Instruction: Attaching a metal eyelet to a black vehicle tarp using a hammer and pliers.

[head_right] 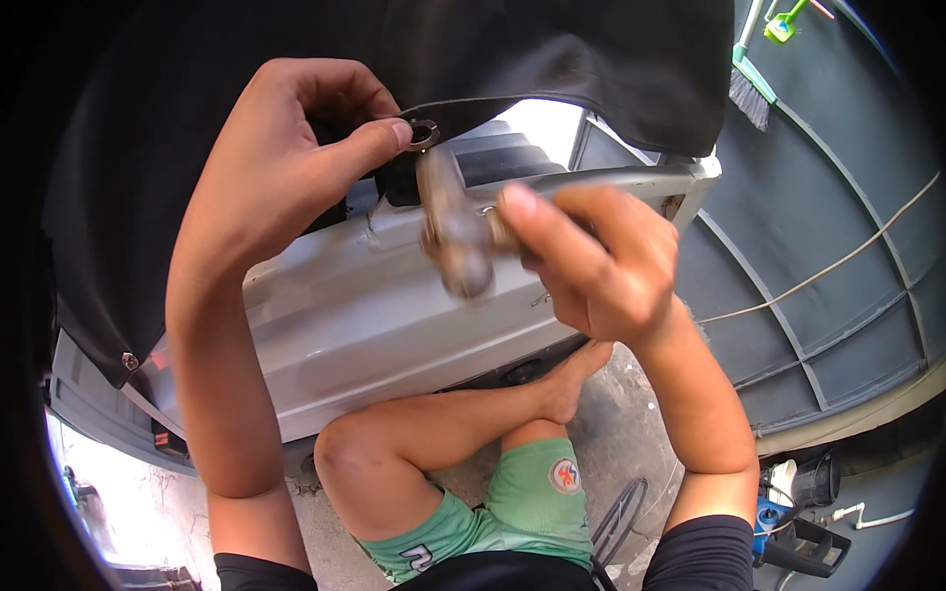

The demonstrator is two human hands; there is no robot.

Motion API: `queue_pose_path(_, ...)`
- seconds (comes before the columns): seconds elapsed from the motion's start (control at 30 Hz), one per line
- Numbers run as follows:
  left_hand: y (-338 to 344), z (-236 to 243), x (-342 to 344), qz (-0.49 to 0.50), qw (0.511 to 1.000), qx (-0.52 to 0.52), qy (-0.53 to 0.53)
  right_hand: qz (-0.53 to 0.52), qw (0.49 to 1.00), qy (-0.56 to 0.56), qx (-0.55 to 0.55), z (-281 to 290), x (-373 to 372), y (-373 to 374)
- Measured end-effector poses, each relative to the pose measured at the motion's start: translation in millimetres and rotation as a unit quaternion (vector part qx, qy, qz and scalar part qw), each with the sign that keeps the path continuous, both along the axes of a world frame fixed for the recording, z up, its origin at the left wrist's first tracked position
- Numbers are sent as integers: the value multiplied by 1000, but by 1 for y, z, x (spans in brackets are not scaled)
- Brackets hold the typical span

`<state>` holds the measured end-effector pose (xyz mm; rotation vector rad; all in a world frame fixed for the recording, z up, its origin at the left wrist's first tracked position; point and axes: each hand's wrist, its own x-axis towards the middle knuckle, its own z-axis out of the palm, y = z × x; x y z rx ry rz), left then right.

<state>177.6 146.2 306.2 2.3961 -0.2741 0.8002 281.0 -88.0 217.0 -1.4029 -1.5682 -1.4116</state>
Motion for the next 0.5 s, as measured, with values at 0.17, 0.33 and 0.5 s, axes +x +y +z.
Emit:
queue_pose_path(0.17,-3,-1,-1,-6,999,41,14,-71,990,-68,-99,-8,18,-23)
queue_pose_path(0.33,-13,-24,-2,46,996,12,-72,-44,978,-119,-164,11,25,-25)
queue_pose_path(0.5,-22,-32,-5,105,982,46,-153,-84,969,-141,-182,22,26,-20)
